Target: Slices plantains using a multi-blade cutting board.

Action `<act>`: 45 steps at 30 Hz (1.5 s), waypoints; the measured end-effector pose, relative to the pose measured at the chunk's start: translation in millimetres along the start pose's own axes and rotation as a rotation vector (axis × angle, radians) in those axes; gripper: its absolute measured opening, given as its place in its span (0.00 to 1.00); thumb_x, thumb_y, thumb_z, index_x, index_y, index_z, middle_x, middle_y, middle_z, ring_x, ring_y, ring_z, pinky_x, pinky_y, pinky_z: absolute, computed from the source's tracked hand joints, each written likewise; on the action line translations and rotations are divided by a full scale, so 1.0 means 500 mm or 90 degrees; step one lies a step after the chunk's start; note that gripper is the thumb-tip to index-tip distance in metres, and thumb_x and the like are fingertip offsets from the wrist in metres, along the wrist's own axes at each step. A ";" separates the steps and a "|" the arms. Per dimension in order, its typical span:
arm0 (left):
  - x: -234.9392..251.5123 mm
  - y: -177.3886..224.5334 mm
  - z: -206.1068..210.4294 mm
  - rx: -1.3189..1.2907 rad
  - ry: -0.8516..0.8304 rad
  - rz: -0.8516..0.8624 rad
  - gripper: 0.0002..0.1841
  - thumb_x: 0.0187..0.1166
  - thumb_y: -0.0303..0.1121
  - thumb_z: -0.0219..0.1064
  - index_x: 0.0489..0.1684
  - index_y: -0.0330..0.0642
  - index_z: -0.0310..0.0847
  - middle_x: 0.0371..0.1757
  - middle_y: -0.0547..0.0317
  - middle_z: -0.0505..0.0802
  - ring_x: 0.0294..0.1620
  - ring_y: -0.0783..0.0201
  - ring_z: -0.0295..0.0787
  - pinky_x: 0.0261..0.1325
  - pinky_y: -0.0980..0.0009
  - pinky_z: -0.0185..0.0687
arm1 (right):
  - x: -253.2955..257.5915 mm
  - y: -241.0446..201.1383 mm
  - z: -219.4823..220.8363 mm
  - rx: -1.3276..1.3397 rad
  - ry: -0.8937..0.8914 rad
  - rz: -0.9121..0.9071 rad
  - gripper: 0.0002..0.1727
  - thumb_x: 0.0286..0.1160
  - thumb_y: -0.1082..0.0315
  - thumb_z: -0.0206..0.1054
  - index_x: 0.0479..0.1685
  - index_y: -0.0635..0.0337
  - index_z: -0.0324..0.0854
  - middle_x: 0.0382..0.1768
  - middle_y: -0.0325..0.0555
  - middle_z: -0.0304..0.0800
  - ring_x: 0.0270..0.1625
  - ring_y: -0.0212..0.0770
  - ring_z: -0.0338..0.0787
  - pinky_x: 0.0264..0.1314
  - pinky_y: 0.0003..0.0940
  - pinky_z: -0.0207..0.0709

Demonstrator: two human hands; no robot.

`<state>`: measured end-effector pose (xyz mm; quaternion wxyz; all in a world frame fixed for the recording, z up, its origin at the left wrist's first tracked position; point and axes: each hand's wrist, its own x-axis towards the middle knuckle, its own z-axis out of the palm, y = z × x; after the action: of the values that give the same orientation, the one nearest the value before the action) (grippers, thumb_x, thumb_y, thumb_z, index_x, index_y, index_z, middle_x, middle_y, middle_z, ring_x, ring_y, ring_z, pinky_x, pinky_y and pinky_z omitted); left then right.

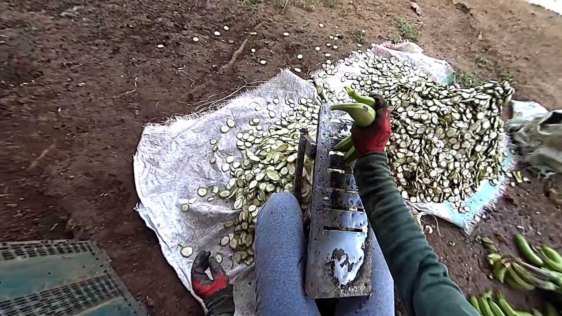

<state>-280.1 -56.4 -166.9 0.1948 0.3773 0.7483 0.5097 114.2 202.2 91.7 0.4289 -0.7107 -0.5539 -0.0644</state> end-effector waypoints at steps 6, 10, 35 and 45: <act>-0.022 -0.043 -0.021 0.038 -0.043 -0.044 0.24 0.83 0.23 0.56 0.76 0.17 0.67 0.69 0.22 0.83 0.69 0.42 0.84 0.74 0.60 0.76 | -0.372 0.028 -0.183 0.086 0.008 -0.076 0.40 0.53 0.64 0.81 0.71 0.73 0.76 0.62 0.61 0.89 0.64 0.48 0.90 0.69 0.46 0.84; -0.024 -0.056 -0.013 0.056 -0.038 -0.078 0.23 0.84 0.23 0.55 0.76 0.19 0.67 0.69 0.23 0.83 0.67 0.43 0.84 0.73 0.61 0.76 | -0.464 0.029 -0.194 0.150 0.024 -0.065 0.38 0.59 0.55 0.80 0.68 0.69 0.77 0.60 0.54 0.90 0.66 0.37 0.89 0.73 0.33 0.82; -0.046 -0.076 -0.035 0.016 0.010 -0.105 0.23 0.85 0.26 0.55 0.75 0.20 0.69 0.66 0.25 0.85 0.61 0.48 0.87 0.67 0.60 0.80 | -0.004 0.036 0.085 0.029 0.030 -0.095 0.42 0.50 0.69 0.82 0.76 0.62 0.76 0.66 0.60 0.88 0.67 0.58 0.88 0.68 0.57 0.82; 0.010 -0.031 -0.023 -0.038 0.044 -0.088 0.24 0.86 0.27 0.55 0.76 0.17 0.65 0.67 0.26 0.83 0.59 0.61 0.85 0.64 0.71 0.79 | -0.544 0.026 -0.158 0.292 -0.047 -0.133 0.39 0.61 0.42 0.81 0.72 0.48 0.75 0.64 0.43 0.87 0.71 0.34 0.84 0.79 0.35 0.76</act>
<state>-296.7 -62.4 -175.9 0.2148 0.3010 0.7630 0.5302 52.5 -50.9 -19.9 0.5498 -0.5356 -0.6394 0.0449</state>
